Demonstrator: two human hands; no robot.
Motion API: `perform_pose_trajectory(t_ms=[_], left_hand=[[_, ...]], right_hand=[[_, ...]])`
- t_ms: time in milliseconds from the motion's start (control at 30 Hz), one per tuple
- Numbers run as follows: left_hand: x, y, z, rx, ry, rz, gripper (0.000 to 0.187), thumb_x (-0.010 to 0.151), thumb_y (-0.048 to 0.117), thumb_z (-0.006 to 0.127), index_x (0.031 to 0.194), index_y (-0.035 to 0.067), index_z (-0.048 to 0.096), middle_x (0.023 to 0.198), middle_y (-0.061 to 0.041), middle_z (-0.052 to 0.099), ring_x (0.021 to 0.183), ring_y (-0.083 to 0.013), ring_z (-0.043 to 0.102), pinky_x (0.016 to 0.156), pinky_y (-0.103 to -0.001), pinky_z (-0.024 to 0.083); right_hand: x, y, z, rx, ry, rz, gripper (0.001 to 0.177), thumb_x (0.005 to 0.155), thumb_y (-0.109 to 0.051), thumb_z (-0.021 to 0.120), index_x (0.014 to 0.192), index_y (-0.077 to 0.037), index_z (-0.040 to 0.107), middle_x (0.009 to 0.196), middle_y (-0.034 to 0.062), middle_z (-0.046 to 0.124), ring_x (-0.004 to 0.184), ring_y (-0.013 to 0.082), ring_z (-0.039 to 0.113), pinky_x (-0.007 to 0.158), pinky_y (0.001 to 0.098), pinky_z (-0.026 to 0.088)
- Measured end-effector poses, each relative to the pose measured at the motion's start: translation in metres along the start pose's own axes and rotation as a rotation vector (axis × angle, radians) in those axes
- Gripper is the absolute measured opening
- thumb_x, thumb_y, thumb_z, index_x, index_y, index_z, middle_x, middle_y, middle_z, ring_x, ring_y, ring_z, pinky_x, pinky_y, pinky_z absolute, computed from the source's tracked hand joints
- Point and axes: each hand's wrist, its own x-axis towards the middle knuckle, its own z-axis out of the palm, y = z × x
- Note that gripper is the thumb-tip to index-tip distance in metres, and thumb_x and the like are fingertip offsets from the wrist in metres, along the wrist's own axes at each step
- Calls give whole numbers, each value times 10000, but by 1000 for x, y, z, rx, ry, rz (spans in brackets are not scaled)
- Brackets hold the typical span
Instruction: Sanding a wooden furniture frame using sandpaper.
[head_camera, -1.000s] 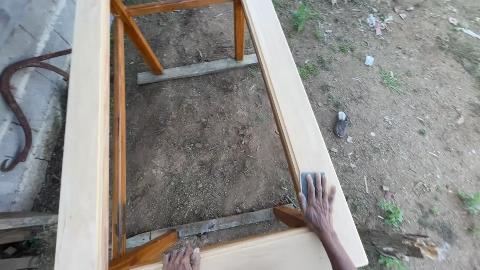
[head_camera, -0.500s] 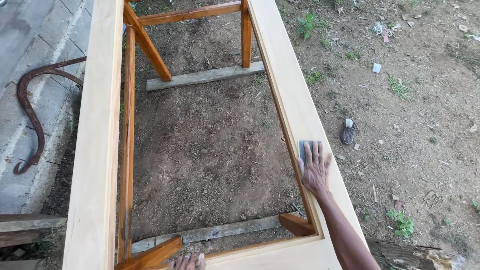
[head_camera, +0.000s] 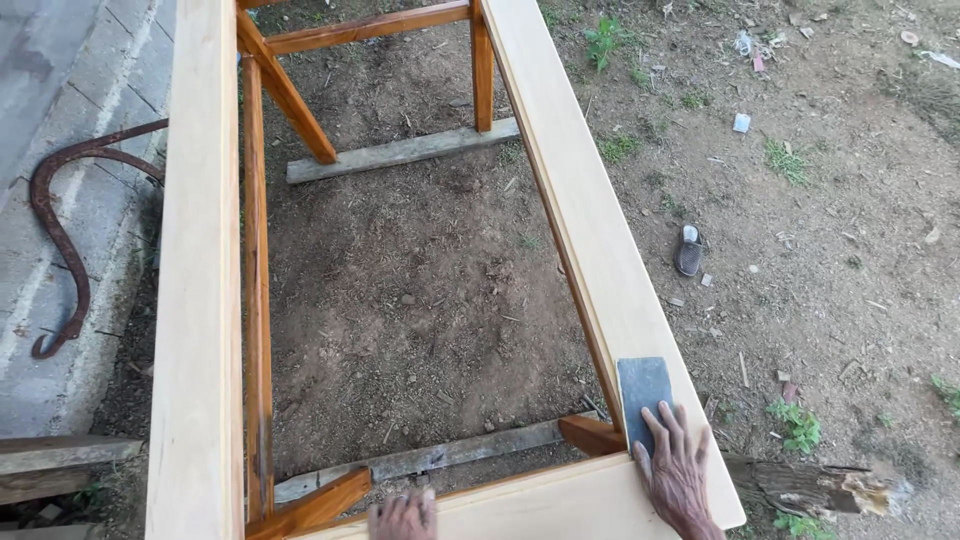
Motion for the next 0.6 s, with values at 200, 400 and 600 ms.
perform_pose_trajectory(t_ms=[200,400,600], left_hand=[[10,68,18,-32,310,201,583,1000,524,310,1163,120,697,1080,-142,745,1056,-344,664,1002,-592,388],[-1,132,-9,-203,302,79,611,984,553,334,1020,101,742,950,-139,746,1011,-338,672,1048,-586,391],[-5,145,-31,-198,242,67,660,1024,587,319,1069,90,750,1047,-159,754,1135,-385,639,1131,-633,287]], right_hand=[[74,-31,7,91,177,-151,787,914,-579,461,1522,-108,301,1605,241,191,1506,423,56,1169,667,-24],[127,-10,13,144,55,-189,650,1011,-495,396,1574,-178,324,1696,206,131,1589,398,52,1256,640,-9],[234,6,36,96,65,-142,684,1004,-538,376,1577,-184,259,1697,204,98,1570,424,-4,1194,684,-40]])
